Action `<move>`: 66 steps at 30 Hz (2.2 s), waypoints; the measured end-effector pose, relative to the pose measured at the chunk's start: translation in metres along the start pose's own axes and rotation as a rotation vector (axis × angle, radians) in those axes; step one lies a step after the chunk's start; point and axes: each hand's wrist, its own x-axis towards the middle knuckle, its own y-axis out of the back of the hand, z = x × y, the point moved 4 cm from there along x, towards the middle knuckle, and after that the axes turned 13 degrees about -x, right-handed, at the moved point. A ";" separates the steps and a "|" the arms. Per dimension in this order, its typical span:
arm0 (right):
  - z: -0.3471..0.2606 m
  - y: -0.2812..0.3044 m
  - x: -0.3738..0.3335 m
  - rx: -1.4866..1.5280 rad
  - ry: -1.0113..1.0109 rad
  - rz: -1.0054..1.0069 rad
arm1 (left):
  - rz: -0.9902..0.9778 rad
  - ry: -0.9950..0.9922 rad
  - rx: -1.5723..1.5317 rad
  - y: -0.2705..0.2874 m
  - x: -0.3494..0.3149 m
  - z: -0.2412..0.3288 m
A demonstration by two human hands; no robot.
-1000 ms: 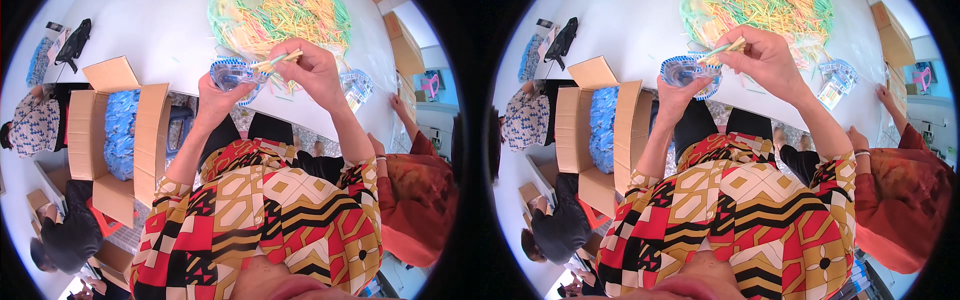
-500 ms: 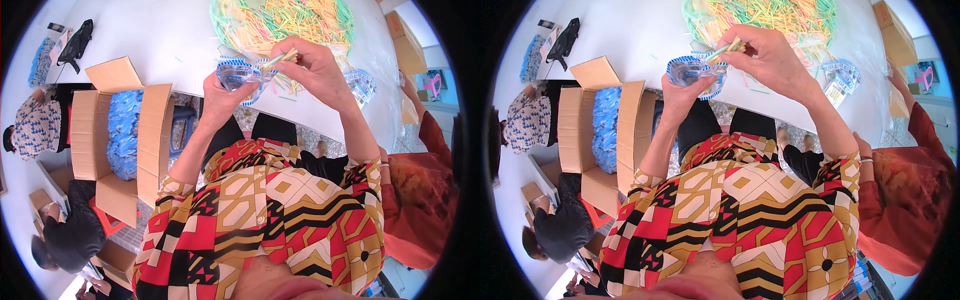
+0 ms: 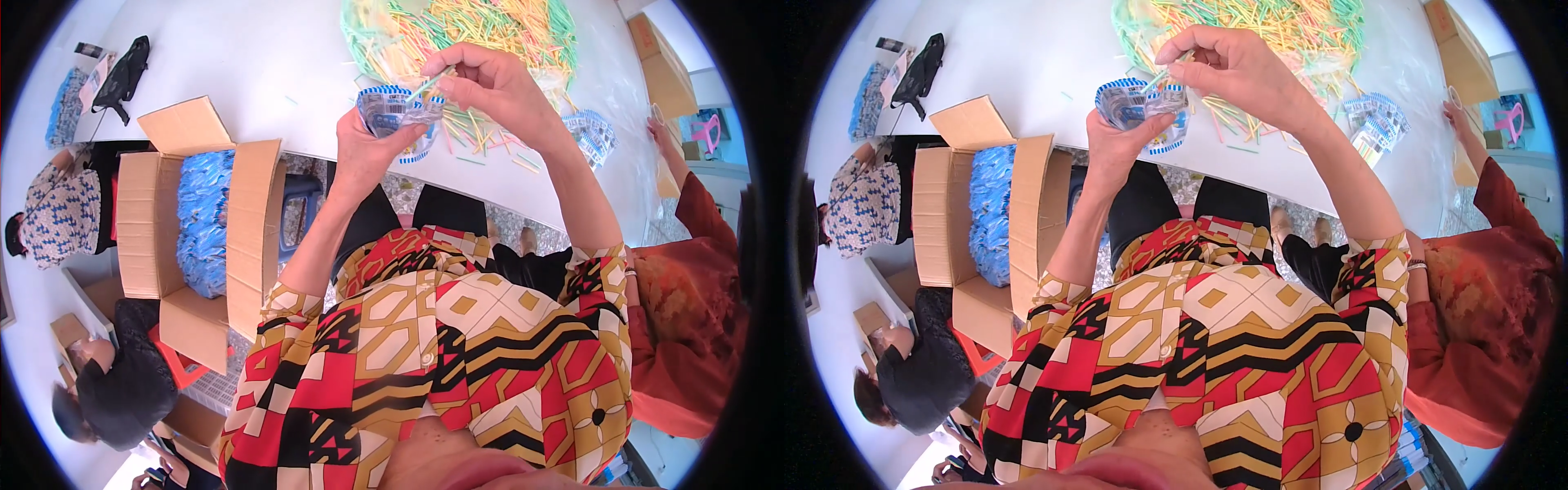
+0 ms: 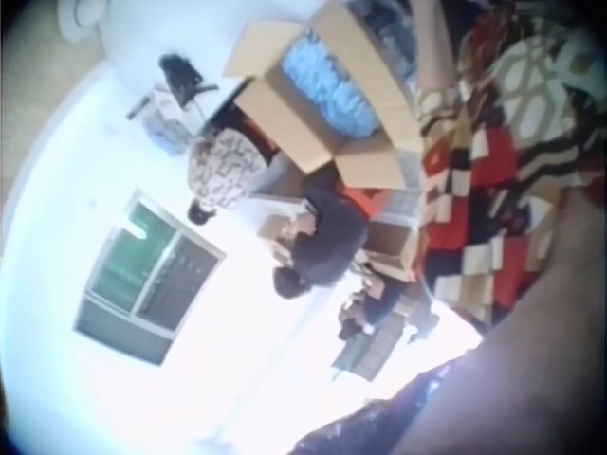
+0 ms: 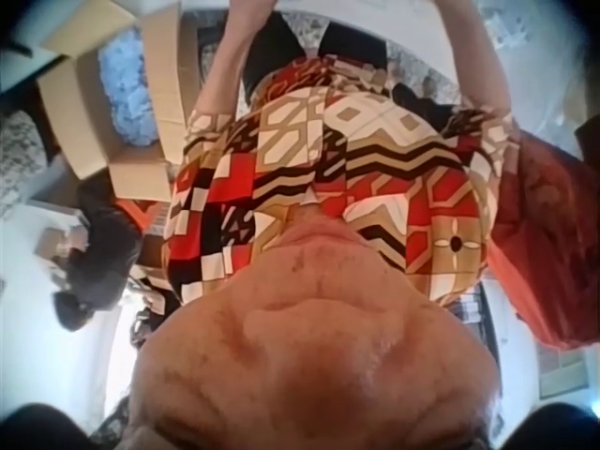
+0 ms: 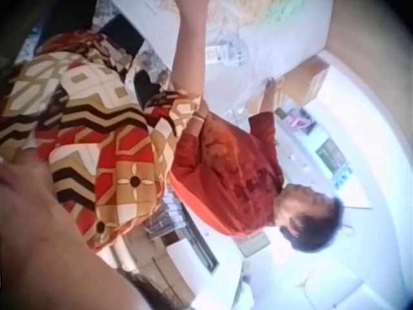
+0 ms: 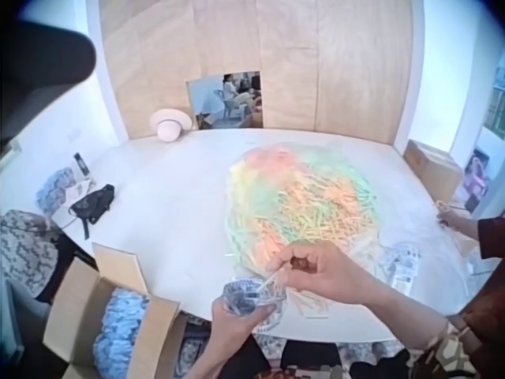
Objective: Packing colorful shredded paper into small clear plastic bags at a factory workbench.
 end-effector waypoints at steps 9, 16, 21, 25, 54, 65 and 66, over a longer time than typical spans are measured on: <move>0.004 0.002 0.001 -0.042 0.027 0.086 | -0.009 -0.009 0.053 0.000 0.001 -0.001; -0.010 0.005 -0.001 0.064 0.085 0.246 | 0.007 -0.024 -0.011 0.003 -0.001 0.001; -0.011 0.010 -0.003 -0.028 0.041 0.351 | 0.002 -0.004 -0.007 0.005 -0.002 -0.001; -0.036 0.006 -0.005 -0.402 0.148 0.330 | 0.006 0.002 0.004 0.006 -0.003 -0.002; 0.019 0.002 -0.031 0.269 0.068 0.298 | -0.061 -0.028 -0.202 0.010 -0.003 0.015; 0.077 0.012 -0.076 -0.204 -0.117 0.409 | 0.098 0.066 -0.154 -0.004 0.002 0.000; 0.088 0.017 -0.085 -0.220 -0.154 0.439 | 0.067 0.082 -0.138 0.000 0.005 -0.005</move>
